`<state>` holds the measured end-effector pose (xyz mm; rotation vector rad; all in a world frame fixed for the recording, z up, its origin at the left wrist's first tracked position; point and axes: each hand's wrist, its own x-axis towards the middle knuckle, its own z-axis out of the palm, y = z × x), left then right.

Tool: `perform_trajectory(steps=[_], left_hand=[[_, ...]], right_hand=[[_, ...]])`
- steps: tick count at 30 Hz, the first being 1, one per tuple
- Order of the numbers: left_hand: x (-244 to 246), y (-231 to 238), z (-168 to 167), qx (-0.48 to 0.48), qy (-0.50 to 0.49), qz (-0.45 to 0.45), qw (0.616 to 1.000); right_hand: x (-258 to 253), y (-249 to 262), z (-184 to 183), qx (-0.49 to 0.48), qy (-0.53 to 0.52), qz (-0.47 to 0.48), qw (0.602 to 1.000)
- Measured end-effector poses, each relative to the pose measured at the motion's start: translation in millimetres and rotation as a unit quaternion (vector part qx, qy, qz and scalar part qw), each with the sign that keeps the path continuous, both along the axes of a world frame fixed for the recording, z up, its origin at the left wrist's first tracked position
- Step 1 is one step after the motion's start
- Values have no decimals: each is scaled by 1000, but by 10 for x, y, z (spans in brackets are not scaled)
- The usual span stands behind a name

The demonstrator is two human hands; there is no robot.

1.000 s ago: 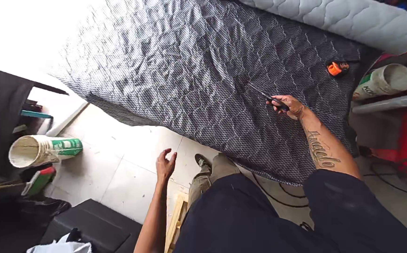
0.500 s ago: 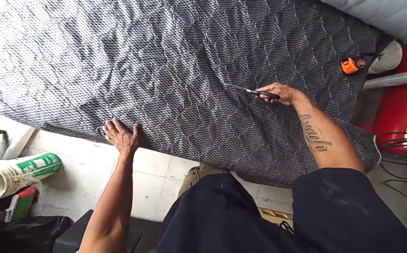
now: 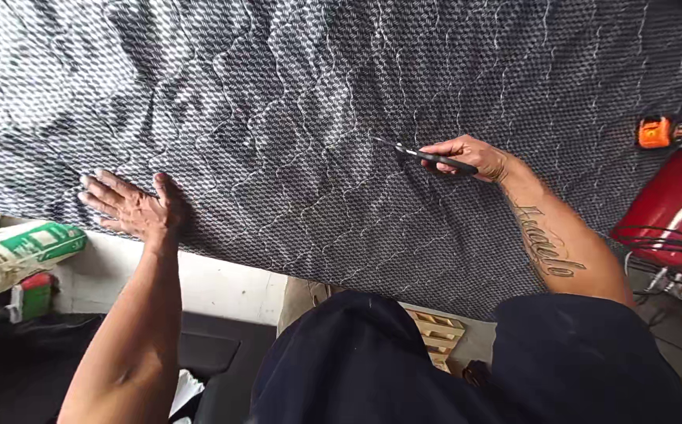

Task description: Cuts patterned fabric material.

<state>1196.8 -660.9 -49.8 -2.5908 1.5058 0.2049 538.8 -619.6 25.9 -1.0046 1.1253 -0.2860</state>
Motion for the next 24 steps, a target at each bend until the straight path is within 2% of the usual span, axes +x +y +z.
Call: perform_trajectory(steps=[6, 12, 19, 24], left_hand=[[85, -143, 17, -17, -2, 18, 1000], [142, -222, -14, -16, -15, 18, 1000], [84, -211, 48, -15, -1, 29, 999], [112, -228, 26, -12, -3, 25, 1000]], right_hand=[[-82, 148, 150, -9, -10, -16, 1000], [24, 104, 249, -6, 37, -16, 999], [285, -59, 182, -34, 15, -3, 999], [323, -96, 180, -9, 10, -36, 999]])
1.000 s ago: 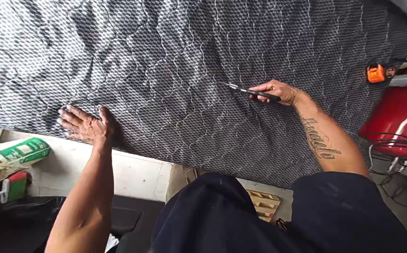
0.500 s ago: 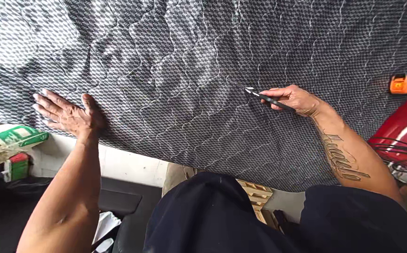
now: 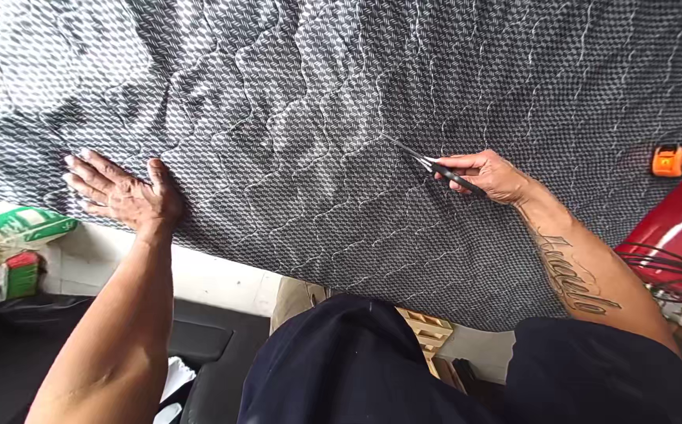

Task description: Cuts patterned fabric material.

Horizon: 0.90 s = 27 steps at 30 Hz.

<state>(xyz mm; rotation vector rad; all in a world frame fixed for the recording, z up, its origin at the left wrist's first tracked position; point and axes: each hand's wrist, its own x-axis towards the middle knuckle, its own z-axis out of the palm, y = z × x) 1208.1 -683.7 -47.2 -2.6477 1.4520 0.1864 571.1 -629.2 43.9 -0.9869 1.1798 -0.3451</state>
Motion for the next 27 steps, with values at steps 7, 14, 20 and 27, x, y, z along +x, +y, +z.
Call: perform_trajectory(steps=[7, 14, 20, 27], left_hand=[[183, -142, -45, -8, 12, -3, 1000], [328, -199, -117, -20, 6, -9, 1000], [386, -332, -46, -22, 17, -21, 999], [579, -540, -64, -22, 17, -23, 999]], right_hand=[[268, -237, -44, -17, 0, 21, 1000], [530, -447, -61, -39, -15, 45, 998], [705, -576, -34, -35, -3, 35, 999], [962, -757, -45, -20, 6, 27, 999]])
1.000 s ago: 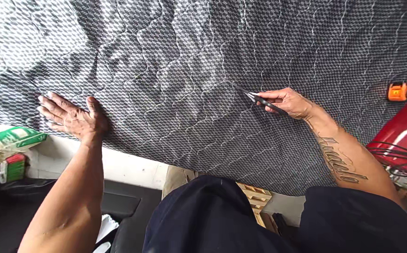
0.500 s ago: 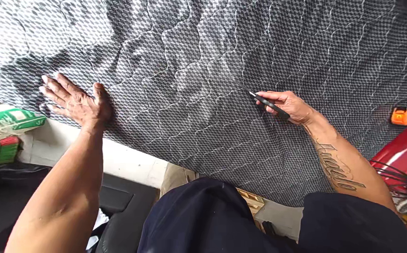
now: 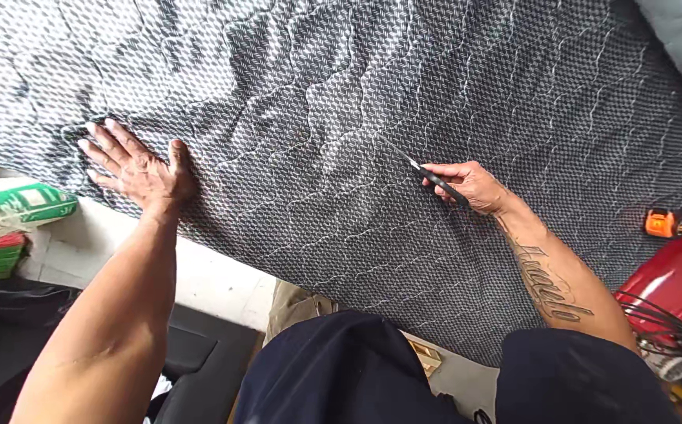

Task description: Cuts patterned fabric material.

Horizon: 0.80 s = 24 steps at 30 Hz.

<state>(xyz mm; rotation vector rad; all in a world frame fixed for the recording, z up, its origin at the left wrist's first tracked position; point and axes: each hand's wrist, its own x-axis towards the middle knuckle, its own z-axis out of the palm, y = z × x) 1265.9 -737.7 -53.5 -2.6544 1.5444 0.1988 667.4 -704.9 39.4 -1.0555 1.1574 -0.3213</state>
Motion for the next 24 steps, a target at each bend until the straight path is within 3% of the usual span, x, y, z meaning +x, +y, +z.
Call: perform_trajectory(steps=[6, 12, 17, 24], left_hand=[[257, -317, 33, 12, 7, -28, 1000], [781, -1024, 66, 17, 34, -46, 998], [1343, -1556, -127, 6, 31, -72, 997], [1651, -1902, -139, 9, 45, -91, 995]], right_hand=[[239, -173, 7, 9, -24, -8, 1000], [423, -291, 148, 38, -5, -45, 998], [741, -503, 161, 37, 15, -52, 998], [1010, -727, 264, 67, 1, -63, 996]])
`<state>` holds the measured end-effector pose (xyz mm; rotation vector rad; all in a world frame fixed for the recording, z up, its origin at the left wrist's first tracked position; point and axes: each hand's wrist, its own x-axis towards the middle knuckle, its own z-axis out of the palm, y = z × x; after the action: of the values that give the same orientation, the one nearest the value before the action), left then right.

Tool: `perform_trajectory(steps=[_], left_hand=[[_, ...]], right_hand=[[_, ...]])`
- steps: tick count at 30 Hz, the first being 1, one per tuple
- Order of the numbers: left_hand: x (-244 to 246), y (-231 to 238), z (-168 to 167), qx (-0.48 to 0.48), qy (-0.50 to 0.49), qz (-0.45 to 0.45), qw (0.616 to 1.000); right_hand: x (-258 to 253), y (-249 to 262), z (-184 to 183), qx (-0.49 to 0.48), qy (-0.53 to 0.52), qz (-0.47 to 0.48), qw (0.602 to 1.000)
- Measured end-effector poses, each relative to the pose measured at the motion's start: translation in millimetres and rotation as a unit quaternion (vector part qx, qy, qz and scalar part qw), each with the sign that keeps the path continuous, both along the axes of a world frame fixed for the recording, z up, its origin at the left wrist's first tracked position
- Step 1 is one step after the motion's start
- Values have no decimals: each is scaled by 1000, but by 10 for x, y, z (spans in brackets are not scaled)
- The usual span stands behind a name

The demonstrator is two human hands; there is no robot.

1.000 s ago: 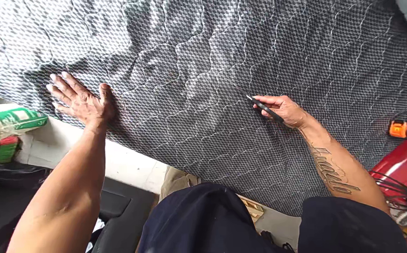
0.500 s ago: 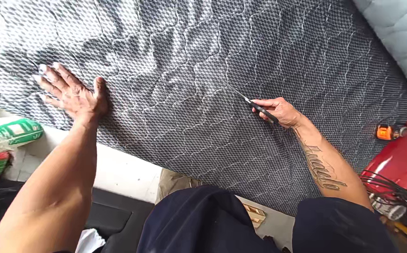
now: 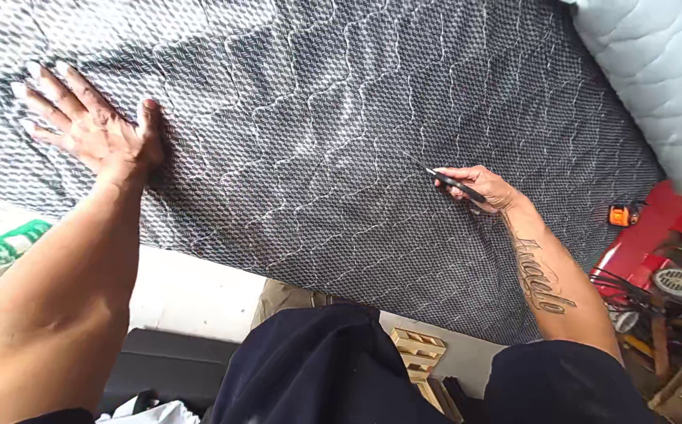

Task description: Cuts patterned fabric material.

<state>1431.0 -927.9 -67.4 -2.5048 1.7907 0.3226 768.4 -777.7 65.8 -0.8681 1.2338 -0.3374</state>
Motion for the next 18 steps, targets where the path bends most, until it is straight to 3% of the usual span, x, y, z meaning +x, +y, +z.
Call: perform_trajectory(steps=[5, 18], left_hand=[[-14, -28, 50, -1, 11, 3, 1000], [-124, -22, 183, -9, 5, 19, 1000]], right_hand=[[201, -178, 13, 20, 34, 0, 999], [652, -547, -130, -19, -33, 37, 999]])
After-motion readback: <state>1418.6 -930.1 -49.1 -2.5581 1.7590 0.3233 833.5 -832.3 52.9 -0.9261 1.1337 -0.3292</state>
